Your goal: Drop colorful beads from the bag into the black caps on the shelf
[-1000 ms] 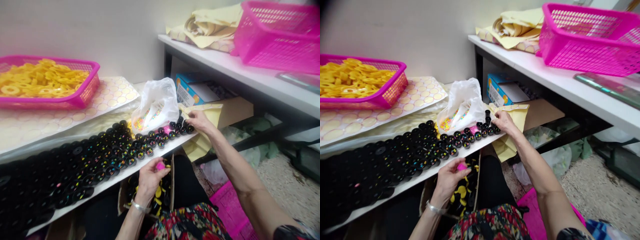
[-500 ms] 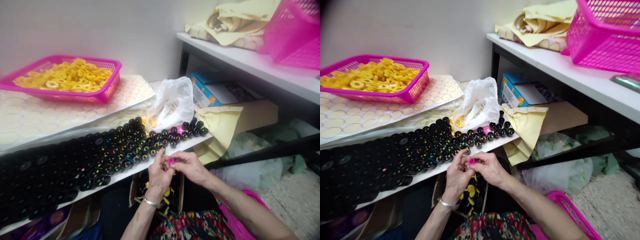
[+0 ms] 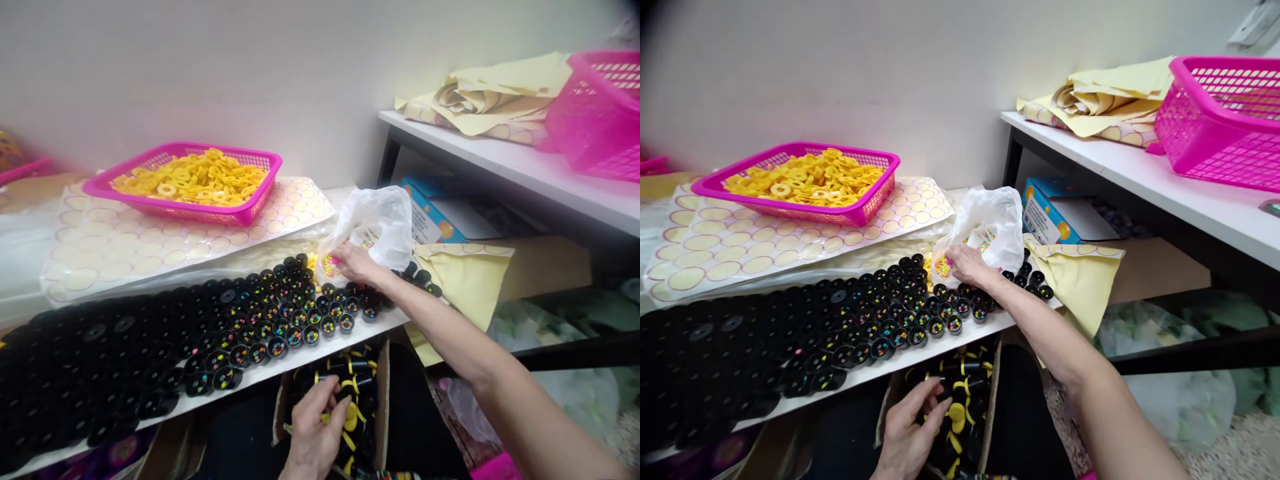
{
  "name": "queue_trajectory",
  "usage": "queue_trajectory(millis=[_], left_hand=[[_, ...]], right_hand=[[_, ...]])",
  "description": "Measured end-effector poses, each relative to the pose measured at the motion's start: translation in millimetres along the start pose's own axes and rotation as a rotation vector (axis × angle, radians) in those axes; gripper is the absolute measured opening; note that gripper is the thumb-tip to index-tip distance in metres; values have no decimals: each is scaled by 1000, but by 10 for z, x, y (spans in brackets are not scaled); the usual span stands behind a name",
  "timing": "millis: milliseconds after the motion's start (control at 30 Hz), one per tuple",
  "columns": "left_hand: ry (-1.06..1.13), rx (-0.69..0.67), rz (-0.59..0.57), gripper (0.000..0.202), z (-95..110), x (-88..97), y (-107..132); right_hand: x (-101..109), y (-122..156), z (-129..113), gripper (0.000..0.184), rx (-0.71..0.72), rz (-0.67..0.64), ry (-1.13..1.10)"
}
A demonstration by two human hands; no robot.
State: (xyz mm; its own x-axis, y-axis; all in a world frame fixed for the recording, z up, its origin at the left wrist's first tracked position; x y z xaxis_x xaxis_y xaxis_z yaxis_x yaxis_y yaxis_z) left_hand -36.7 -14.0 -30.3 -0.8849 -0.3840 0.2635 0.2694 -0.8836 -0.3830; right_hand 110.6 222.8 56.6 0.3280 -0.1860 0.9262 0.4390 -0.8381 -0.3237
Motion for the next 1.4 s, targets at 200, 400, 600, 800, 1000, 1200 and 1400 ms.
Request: queue_trajectory(millis=[200,400,600,800,1000,1200,1400], left_hand=[[-146,-42,-40,22,-479,418,318],[-202,-47,32,24,-671,466,395],[-233,-206,108,17,-730,450,401],[-286,-288,76,19,-841,496,431],[-305,-344,83,19,-830,465,378],[-311,-317,104,20,-743,429,327],[-376,-311,106,22,-689,419,304]], right_hand=[[-353,-442,-20,28,84,-110,115],[-413,-448,-150,22,97,-187,-68],[-299,-284,43,22,-49,-81,-366],[-240,-22,171,21,-570,187,-1237],[211,463,115,24,-626,318,-1355],[703,1158,705,25,-737,539,-1035],[750,1409,1450,19,-531,417,-361]])
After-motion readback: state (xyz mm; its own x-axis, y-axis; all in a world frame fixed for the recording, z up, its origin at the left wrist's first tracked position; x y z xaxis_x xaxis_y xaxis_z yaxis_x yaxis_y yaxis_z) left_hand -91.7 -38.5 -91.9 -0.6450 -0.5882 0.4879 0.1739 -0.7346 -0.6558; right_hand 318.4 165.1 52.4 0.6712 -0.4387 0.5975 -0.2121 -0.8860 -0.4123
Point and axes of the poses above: each hand's wrist, its own y-axis away from the middle knuckle, its own x-axis out of the back of the hand, z = x × y, the point moved 3 cm from there along -y, towards the middle knuckle, and after that the axes turned 15 degrees about z, right-handed, at the moved point
